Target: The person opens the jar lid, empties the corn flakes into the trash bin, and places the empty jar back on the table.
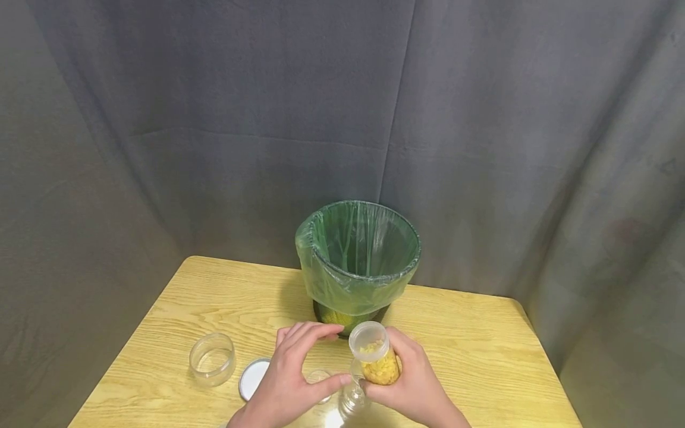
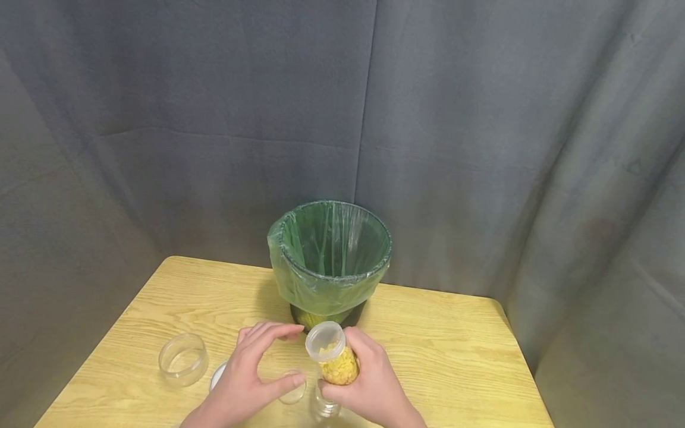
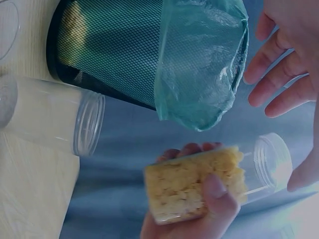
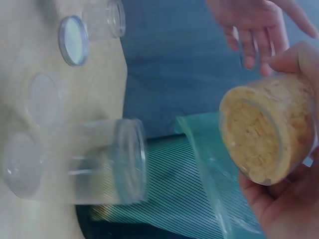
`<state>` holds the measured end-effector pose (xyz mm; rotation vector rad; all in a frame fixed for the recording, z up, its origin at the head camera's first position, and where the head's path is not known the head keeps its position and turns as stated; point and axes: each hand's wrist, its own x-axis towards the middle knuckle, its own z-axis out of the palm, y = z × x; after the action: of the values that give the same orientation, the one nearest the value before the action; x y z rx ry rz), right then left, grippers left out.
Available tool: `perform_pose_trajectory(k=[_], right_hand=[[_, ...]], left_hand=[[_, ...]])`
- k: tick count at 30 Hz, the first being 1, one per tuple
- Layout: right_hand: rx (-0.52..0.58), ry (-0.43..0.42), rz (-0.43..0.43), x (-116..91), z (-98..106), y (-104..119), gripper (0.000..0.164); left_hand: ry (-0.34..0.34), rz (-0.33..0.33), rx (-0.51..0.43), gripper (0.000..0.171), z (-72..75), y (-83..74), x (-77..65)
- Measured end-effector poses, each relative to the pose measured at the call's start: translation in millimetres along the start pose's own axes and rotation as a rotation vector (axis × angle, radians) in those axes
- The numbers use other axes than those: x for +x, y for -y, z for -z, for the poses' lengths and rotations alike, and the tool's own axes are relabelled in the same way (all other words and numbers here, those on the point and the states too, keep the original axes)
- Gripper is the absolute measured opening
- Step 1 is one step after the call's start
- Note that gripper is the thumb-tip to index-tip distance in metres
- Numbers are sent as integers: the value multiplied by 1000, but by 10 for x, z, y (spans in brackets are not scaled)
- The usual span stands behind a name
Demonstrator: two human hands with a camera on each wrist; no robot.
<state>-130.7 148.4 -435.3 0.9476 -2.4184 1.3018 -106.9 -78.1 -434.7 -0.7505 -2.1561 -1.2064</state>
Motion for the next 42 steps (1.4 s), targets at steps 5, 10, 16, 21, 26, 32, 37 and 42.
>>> perform_pose_trajectory(k=[5, 10, 16, 21, 26, 32, 37, 42], right_hand=[[47, 51, 37, -66, -113, -3, 69], [90, 98, 77, -118, -221, -3, 65], [119, 143, 74, -140, -305, 25, 64], [141, 169, 74, -152, -346, 26, 62], [124, 167, 100, -159, -371, 28, 59], [124, 192, 133, -163, -397, 29, 62], [142, 202, 123, -171, -421, 26, 63], [162, 192, 104, -183, -471, 34, 64]], left_hand=[[8, -33, -36, 66, 16, -44, 17], [28, -77, -54, 63, 25, -59, 27], [20, -129, -31, 52, 13, -50, 33], [37, -142, -8, 45, 9, -38, 40], [109, -128, 13, 40, 16, -26, 49], [173, -126, 58, 38, 1, -4, 48], [191, -128, 90, 34, -14, 22, 51], [176, -120, 136, 28, -23, 21, 56]])
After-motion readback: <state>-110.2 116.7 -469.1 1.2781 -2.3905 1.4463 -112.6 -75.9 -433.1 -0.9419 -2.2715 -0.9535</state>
